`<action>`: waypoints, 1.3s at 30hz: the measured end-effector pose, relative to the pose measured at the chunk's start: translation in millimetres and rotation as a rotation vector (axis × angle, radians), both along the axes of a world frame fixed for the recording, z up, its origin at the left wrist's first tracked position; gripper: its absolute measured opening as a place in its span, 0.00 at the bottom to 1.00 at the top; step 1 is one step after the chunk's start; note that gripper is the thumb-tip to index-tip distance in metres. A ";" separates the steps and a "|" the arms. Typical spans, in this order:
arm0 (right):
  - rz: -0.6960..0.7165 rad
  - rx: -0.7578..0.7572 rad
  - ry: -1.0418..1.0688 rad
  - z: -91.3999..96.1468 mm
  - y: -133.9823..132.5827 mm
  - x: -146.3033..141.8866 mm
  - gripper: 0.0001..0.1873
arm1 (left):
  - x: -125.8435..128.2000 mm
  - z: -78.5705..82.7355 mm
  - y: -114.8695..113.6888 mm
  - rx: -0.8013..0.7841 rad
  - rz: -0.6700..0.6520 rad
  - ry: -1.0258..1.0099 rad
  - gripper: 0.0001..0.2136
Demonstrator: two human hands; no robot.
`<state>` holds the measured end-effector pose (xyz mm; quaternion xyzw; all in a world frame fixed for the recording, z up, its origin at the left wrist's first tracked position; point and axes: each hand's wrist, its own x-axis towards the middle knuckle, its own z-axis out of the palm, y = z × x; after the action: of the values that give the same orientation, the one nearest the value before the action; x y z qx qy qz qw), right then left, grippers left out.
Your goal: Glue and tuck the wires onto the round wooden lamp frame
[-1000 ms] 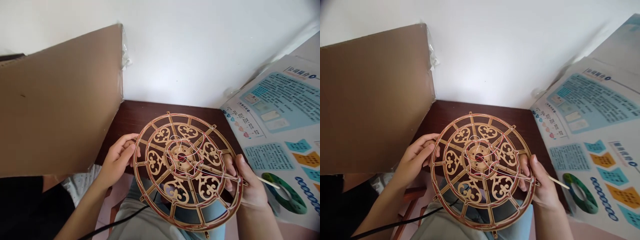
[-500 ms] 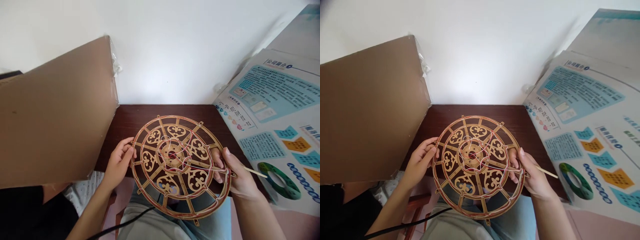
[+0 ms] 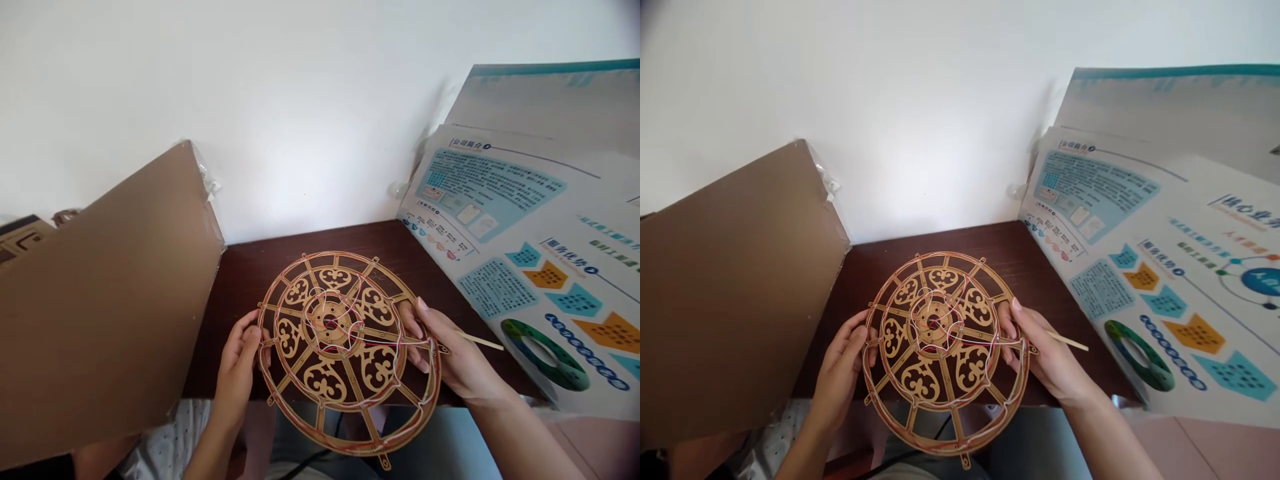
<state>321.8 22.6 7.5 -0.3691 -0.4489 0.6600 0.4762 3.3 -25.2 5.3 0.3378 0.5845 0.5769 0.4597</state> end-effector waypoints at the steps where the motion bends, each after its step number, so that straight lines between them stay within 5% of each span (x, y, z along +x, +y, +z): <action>1: -0.010 -0.008 0.014 -0.7 0.3 -0.5 0.34 | 0.1 -0.5 0.9 0.000 -0.005 -0.016 0.33; 11: -0.059 -0.199 0.171 -1.9 4.9 -6.8 0.34 | 1.8 7.3 9.0 -0.016 -0.073 -0.227 0.28; 24: 0.068 -0.444 0.326 -0.2 3.2 7.5 0.31 | -24.5 30.8 44.3 -0.155 -0.323 0.042 0.28; 39: 0.179 -0.294 0.166 -4.1 -4.7 10.0 0.34 | -31.7 22.7 46.0 -0.164 -0.483 0.430 0.19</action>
<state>331.7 17.9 3.4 -0.3375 -0.3378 0.7863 0.3921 -28.4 20.9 28.0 0.5425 0.6158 0.3175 0.4750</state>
